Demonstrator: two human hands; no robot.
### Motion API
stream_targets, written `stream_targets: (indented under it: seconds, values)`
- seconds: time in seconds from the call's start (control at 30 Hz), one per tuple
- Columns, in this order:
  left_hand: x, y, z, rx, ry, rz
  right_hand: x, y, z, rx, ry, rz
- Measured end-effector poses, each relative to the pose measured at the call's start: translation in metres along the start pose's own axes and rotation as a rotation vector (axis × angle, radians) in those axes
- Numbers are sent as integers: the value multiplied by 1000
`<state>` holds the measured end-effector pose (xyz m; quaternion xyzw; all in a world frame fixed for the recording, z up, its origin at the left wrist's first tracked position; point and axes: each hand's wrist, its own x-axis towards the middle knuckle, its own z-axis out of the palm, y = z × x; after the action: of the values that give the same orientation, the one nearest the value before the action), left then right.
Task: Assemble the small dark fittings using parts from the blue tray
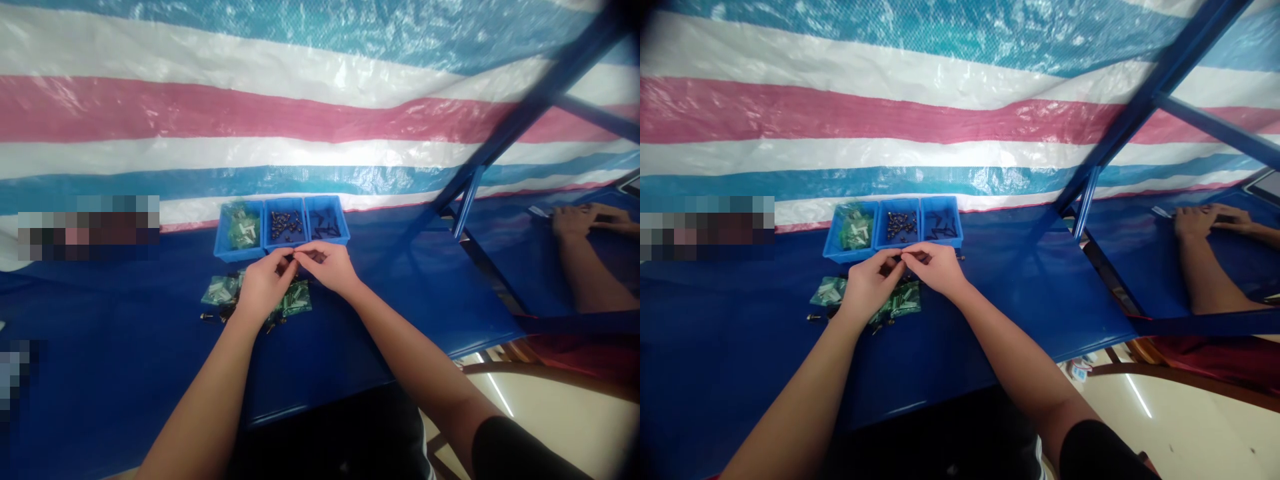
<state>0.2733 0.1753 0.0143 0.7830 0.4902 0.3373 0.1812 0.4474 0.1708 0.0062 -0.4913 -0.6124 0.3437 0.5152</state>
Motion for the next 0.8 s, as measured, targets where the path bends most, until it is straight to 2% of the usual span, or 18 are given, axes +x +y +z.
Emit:
stream_targets:
  seconds: [0.2,0.5,0.6,0.8]
  values:
    - [0,4,-1,-15,47,-12,1,5,1,84,-13,62]
    - [-1,6,-1,-73,100,-34,5,1,-3,249,-133,188]
    - [-1,5,0,-87,90,-37,5,-2,-3,229,-139,172]
    - [-1,1,1,-85,85,-7,3,-4,-5,64,-86,47]
